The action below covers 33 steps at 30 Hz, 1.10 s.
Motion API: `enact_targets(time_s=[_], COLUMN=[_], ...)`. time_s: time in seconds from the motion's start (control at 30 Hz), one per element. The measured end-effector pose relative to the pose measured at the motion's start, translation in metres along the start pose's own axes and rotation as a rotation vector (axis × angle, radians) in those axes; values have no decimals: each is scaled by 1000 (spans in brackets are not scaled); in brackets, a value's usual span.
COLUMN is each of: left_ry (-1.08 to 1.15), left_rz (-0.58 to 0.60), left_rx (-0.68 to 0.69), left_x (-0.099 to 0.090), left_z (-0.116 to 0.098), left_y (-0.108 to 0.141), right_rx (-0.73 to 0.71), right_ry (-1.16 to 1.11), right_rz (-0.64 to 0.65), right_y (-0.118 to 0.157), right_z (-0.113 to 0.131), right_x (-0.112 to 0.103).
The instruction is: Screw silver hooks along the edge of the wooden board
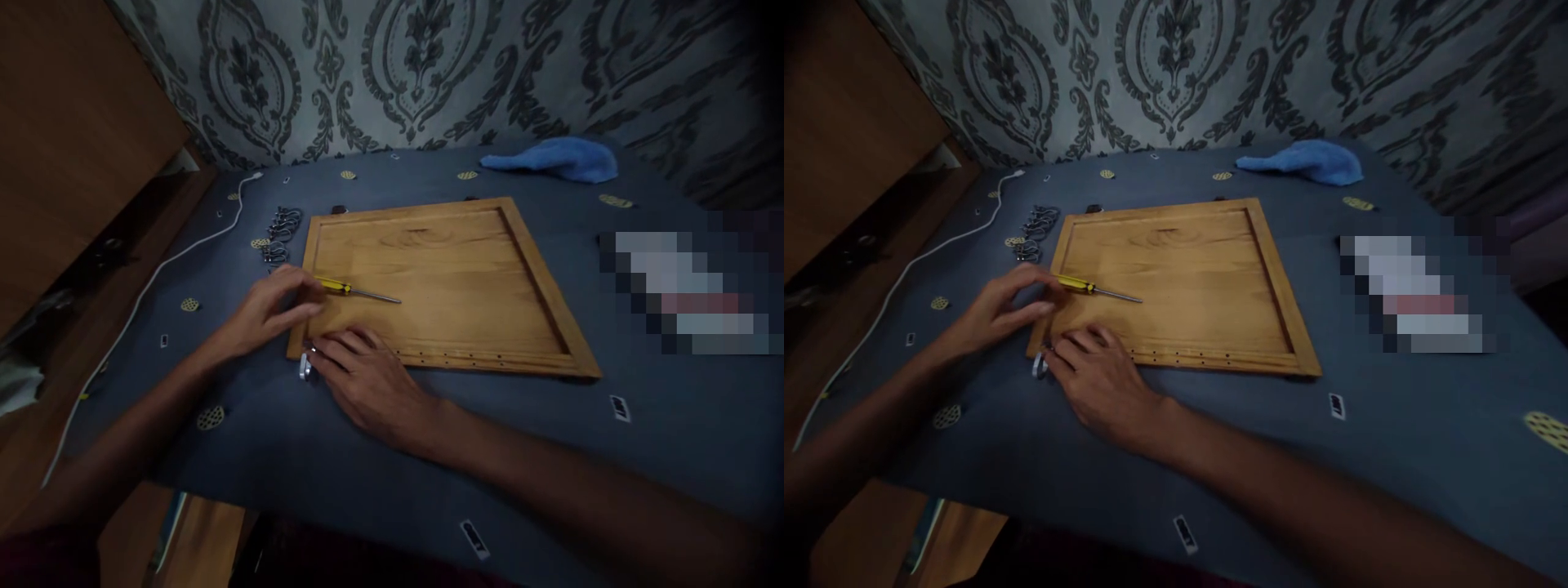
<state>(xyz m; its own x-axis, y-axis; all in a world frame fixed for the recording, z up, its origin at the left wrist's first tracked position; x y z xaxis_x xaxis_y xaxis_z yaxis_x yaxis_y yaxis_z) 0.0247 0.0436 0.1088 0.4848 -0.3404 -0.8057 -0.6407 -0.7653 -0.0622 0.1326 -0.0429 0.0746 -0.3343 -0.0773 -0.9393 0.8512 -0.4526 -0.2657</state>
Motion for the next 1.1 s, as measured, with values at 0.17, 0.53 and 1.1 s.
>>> enact_targets(time_s=[0.17,0.53,1.1], left_ry=[-110,22,304], left_rz=[136,-14,-35], left_rx=[85,8,-90], left_x=[27,46,50], left_z=[-26,-6,6], left_y=[47,67,68], right_rx=[3,29,-7], right_ry=[-23,-15,-127], right_rz=[36,22,-108], right_y=[-1,0,15], right_z=[-1,-2,-2], right_x=[3,3,-16])
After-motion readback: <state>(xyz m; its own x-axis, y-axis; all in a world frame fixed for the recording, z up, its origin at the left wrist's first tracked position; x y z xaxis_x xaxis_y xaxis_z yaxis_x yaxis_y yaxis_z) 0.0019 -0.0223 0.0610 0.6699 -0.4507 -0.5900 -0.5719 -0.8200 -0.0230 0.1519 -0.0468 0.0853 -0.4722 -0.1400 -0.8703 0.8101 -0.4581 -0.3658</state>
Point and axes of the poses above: each hand's wrist, its own y-axis away from the middle knuckle, its own x-axis out of the palm, z = x × y, the point moved 9 cm from there along -y, towards the middle knuckle, and after that the axes turned 14 degrees about z, right-handed, at the moved point
